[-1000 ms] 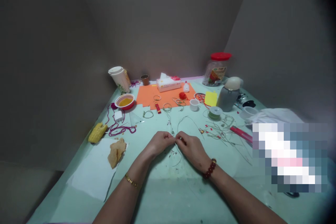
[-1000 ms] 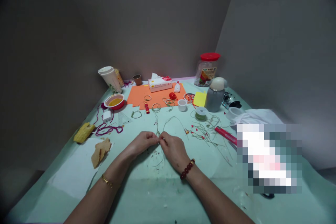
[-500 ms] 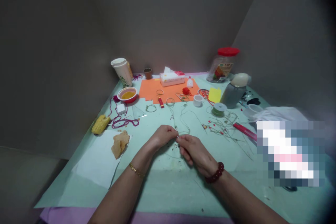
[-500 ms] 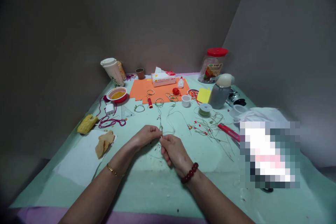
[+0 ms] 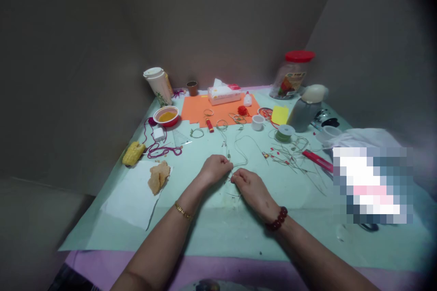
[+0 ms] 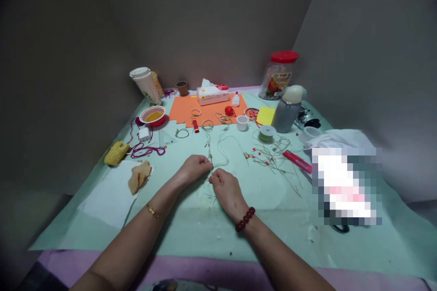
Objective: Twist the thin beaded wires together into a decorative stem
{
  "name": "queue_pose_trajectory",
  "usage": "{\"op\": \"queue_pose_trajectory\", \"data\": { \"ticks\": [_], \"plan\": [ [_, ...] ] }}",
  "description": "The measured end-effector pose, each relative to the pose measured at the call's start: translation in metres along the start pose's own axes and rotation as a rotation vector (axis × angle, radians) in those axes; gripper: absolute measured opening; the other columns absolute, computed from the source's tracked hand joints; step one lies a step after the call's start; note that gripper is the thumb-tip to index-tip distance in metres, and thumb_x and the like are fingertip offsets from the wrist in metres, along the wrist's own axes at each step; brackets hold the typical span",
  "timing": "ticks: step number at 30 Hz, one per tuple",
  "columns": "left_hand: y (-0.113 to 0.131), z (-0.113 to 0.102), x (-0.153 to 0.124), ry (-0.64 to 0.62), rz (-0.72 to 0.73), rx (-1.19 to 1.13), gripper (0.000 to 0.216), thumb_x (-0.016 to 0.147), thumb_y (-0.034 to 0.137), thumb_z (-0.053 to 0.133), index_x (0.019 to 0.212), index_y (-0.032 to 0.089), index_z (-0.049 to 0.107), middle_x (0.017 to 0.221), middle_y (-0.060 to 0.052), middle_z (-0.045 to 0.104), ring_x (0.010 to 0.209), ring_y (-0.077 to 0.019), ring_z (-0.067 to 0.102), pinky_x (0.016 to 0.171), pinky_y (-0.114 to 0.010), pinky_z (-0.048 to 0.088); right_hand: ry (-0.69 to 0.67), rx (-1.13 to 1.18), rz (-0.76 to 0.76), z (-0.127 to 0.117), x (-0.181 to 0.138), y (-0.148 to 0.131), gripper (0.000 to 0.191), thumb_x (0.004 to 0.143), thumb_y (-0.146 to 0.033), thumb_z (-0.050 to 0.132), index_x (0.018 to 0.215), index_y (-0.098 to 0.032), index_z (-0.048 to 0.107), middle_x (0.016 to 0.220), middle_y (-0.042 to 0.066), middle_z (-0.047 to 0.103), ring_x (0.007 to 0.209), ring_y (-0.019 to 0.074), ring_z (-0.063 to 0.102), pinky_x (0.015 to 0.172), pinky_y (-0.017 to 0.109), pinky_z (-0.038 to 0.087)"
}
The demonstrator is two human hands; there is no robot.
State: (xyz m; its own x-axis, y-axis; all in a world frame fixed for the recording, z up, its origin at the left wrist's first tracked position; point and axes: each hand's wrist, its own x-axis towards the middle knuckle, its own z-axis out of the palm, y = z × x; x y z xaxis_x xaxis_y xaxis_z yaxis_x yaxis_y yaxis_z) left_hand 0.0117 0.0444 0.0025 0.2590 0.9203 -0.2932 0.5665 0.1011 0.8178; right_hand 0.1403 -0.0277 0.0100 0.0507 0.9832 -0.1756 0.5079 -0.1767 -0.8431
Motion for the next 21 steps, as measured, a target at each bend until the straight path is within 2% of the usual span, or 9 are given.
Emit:
{"op": "queue_pose_trajectory", "data": {
  "ticks": [4,6,16,21],
  "plan": [
    [-0.002,-0.01,0.001,-0.187,-0.022,-0.155,0.031,0.071,0.042,0.057,0.072,0.012,0.065,0.047,0.006,0.037,0.045,-0.007,0.028,0.045,-0.023,0.019,0.029,-0.005,0.007,0.001,-0.001,0.001,0.019,0.077,-0.027,0.043,0.065,-0.019,0.056,0.058,-0.001,0.054,0.058,0.0148,0.047,0.055,0.025,0.033],
    [-0.002,-0.014,0.001,-0.24,-0.034,-0.202,0.034,0.074,0.042,0.052,0.075,0.012,0.066,0.045,0.007,0.032,0.042,-0.0068,0.024,0.043,-0.024,0.015,0.027,0.003,0.01,0.001,-0.001,0.001,0.019,0.076,-0.027,0.043,0.066,-0.019,0.056,0.057,-0.001,0.054,0.057,0.0148,0.046,0.053,0.025,0.032],
    [0.009,-0.016,-0.007,-0.252,-0.054,-0.161,0.019,0.064,0.033,0.062,0.065,0.014,0.059,0.044,0.007,0.036,0.043,-0.0059,0.027,0.044,-0.023,0.015,0.041,-0.032,-0.053,0.001,-0.003,0.002,0.02,0.078,-0.029,0.042,0.064,-0.02,0.053,0.058,0.0,0.054,0.058,0.0157,0.048,0.056,0.025,0.032],
    [0.003,-0.009,-0.007,-0.155,-0.046,-0.177,0.017,0.063,0.031,0.062,0.067,0.015,0.057,0.047,0.006,0.041,0.044,-0.0058,0.03,0.045,-0.022,0.02,0.039,-0.06,-0.091,0.004,-0.003,0.006,0.021,0.081,-0.028,0.041,0.065,-0.02,0.052,0.058,0.0,0.053,0.057,0.015,0.046,0.055,0.025,0.03]
  ]
}}
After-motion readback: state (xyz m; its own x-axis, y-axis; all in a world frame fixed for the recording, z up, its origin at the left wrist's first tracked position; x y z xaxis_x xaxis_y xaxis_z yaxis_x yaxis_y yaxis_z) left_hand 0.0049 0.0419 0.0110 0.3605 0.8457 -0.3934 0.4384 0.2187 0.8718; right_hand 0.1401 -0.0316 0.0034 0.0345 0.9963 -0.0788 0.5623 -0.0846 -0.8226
